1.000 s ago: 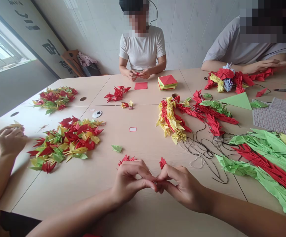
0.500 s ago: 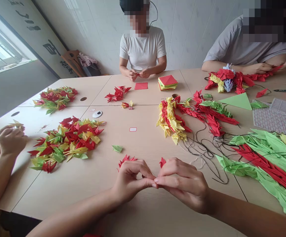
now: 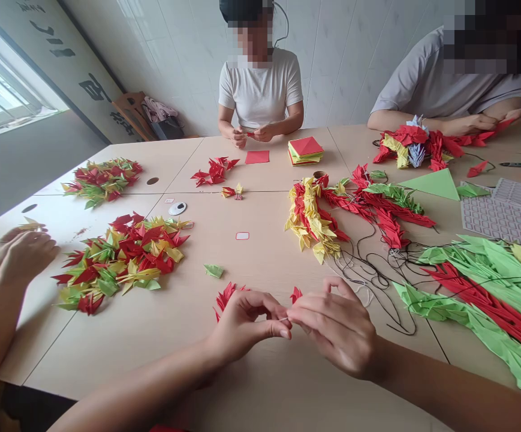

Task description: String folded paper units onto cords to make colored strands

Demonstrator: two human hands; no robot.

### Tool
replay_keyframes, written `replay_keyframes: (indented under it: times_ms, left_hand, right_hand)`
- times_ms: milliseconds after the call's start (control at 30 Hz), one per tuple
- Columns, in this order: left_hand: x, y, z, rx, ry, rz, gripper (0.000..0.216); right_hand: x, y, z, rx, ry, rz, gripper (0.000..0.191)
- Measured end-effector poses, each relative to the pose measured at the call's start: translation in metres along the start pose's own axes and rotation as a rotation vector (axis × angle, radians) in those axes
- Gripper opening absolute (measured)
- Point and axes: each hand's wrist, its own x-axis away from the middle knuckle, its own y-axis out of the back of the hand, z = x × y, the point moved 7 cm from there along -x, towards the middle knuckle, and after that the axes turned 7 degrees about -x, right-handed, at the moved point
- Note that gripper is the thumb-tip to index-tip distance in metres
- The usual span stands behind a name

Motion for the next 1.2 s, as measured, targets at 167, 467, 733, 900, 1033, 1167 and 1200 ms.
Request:
replay_keyframes:
  times_ms: [167, 467, 733, 900, 1033, 1167, 1200]
  left_hand:
    - [-0.003, 0.003, 0.003, -0.095, 0.037, 0.029, 0.015]
    - [-0.005, 0.01, 0.012, -0.241, 0.091, -0.017, 0.02]
    - [-0.006, 0.011, 0.004, -0.364, 0.049, -0.022, 0.022]
    - [-0.005, 0.015, 0.002, -0.409, 0.037, -0.051, 0.023]
    - [-0.006, 0.015, 0.001, -0.417, 0.039, -0.054, 0.024]
    - [-0.004, 0.015, 0.001, -0.387, 0.047, -0.054, 0.023]
    - [-0.004, 0.016, 0.001, -0.381, 0.043, -0.061, 0.023]
  right_hand:
    - [-0.001, -0.008, -0.011, -0.095, -0.144, 0.024, 0.018]
    - [-0.003, -0.022, -0.032, -0.388, -0.498, 0.122, 0.014]
    - [0.005, -0.019, -0.05, -0.698, -0.818, 0.048, 0.017]
    - [0.013, -0.017, -0.061, -1.043, -0.958, -0.132, 0.02]
    - [0.012, -0.019, -0.063, -1.151, -0.956, -0.198, 0.02]
    - [0.006, -0.013, -0.062, -1.135, -0.881, -0.264, 0.019]
    - [0.005, -0.01, -0.061, -1.115, -0.864, -0.286, 0.019]
